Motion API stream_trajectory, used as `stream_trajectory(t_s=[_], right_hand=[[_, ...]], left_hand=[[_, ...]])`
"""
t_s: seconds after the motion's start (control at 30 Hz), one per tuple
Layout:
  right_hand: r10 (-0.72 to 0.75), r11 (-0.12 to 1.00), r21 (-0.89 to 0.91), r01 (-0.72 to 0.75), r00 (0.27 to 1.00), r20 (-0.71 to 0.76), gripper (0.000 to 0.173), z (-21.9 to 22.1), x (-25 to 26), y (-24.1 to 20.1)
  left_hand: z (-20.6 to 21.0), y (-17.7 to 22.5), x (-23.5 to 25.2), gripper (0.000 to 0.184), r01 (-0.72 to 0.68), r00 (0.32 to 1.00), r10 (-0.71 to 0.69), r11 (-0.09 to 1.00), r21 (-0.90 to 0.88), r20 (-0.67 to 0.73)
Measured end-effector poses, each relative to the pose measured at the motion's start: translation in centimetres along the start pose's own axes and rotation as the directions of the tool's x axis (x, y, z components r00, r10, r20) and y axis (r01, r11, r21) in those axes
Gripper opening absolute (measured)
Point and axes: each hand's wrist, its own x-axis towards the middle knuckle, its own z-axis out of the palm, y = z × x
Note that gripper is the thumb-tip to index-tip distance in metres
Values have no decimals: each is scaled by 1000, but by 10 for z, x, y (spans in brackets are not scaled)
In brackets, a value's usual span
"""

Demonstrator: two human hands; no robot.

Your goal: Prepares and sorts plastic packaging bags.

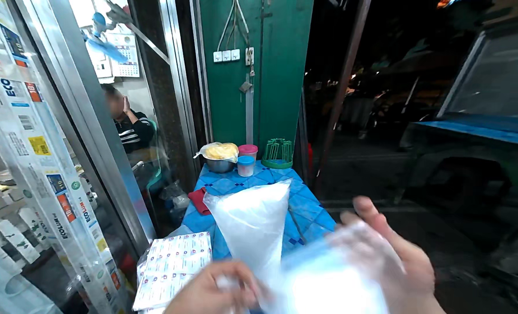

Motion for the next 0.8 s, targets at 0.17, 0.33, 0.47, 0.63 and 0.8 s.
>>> stream_trajectory(t_s=[0.17, 0.33, 0.47, 0.63, 0.8], right_hand=[[112, 939, -272, -210, 935, -335, 21, 19, 69, 8], [195, 703, -467, -536, 777, -599, 10, 27, 86, 37], [295, 650, -384, -655, 684, -667, 16, 30, 76, 50], [217, 582, -501, -640, 717, -663, 18, 22, 52, 66], [207, 751, -490, -443, 862, -462, 41, 7, 5, 74]], left_hand=[[-33, 35, 75, 15, 243, 671, -181, 970, -17, -719], [-31, 0, 90, 17, 301, 537, -286, 944, -137, -794], [-18, -13, 88, 24, 216, 478, -408, 913, -347, -778], [1, -34, 70, 26, 177, 567, -494, 855, -488, -659], [-2, -58, 62, 25, 480, 571, -458, 860, -176, -681]])
